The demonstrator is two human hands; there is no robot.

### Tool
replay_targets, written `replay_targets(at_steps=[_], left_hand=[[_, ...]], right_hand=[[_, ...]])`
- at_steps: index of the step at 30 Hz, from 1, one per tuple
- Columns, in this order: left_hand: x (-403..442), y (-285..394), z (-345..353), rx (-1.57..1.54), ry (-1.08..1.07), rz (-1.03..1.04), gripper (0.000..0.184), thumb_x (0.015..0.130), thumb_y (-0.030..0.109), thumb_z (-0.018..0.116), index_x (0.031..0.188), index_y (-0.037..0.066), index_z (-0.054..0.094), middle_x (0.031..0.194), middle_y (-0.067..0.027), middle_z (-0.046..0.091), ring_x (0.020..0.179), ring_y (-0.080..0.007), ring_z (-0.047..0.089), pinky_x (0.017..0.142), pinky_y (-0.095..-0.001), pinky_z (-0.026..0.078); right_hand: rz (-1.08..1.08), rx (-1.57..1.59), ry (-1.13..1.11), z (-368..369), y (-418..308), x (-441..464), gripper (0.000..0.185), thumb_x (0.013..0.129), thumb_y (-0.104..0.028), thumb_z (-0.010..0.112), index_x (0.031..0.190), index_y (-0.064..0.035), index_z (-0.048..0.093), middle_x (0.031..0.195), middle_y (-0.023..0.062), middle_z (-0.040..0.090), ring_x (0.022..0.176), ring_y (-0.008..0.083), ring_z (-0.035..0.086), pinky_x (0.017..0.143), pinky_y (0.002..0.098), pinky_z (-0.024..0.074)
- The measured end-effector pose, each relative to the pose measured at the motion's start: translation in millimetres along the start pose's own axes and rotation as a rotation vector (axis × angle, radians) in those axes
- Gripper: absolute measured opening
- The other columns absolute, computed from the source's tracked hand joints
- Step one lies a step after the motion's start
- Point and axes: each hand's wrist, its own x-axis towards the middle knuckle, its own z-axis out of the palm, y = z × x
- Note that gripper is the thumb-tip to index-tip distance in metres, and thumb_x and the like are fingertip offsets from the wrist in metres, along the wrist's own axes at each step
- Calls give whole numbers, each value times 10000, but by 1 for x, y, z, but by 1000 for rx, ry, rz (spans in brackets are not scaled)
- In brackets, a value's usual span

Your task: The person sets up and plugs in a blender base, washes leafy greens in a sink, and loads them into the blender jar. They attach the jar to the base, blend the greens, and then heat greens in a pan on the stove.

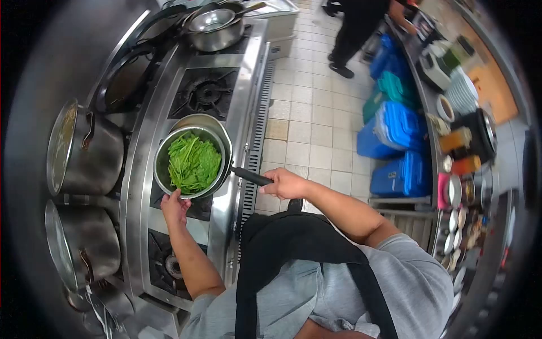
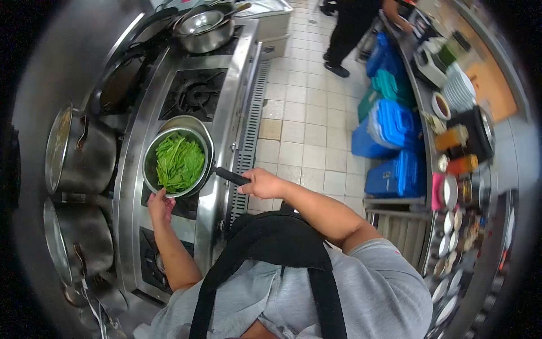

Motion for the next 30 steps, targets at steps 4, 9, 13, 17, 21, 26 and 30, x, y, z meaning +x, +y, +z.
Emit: replay_targets(at_steps=[4, 9, 13, 17, 21, 26, 30], left_hand=[[17, 9, 31, -82, 80, -6, 175, 851, 135, 632, 979, 55, 543, 750, -40, 563, 524, -156, 566, 451, -276, 503], [70, 40, 86, -62, 85, 2, 177, 855, 143, 645, 950, 57, 524, 701, -28, 555, 535, -153, 575, 449, -269, 502], [137, 69, 137, -86, 15, 24, 206, 862, 122, 627, 1000, 22, 511, 751, -61, 567, 523, -172, 570, 450, -305, 506], [185, 81, 179, -78, -18, 17, 263, 859, 99, 626, 1036, -16, 470, 774, -133, 589, 529, -217, 581, 437, -323, 503], [231, 77, 193, 140, 90, 69, 348, 850, 138, 687, 1076, -42, 493, 717, -146, 610, 452, -195, 566, 365, -299, 474], [252, 73, 193, 295, 302, 191, 495, 798, 156, 725, 1180, -13, 460, 754, -147, 606, 449, -204, 553, 344, -300, 447], [233, 75, 194, 852, 681, 423, 671, 785, 330, 734, 1267, -54, 470, 1148, -250, 587, 944, -386, 611, 836, -439, 497]], right_hand=[[-6, 35, -66, -44, -15, 37, 174, 853, -195, 684, 832, -48, 594, 591, -20, 490, 475, 72, 442, 430, 239, 356], [3, 118, -53, -97, -39, 90, 160, 855, -189, 683, 840, -50, 605, 585, -13, 499, 452, 68, 439, 403, 231, 334], [13, 35, 48, -133, -74, 127, 162, 860, -191, 679, 840, -48, 605, 593, -21, 501, 460, 68, 445, 406, 232, 340], [39, 42, 25, -173, -77, 165, 191, 876, -237, 671, 908, -55, 625, 603, -20, 519, 496, 70, 470, 435, 235, 392], [49, 50, 7, -197, -91, 181, 228, 873, -273, 667, 897, -50, 624, 591, -11, 499, 445, 81, 431, 406, 251, 360], [24, -33, -68, -230, -90, 202, 354, 878, -351, 665, 1059, -49, 625, 709, 16, 572, 538, 93, 520, 468, 247, 437], [-305, -181, 79, -298, -78, 169, 389, 889, -337, 664, 1149, -50, 633, 864, 49, 641, 694, 124, 602, 601, 264, 509]])
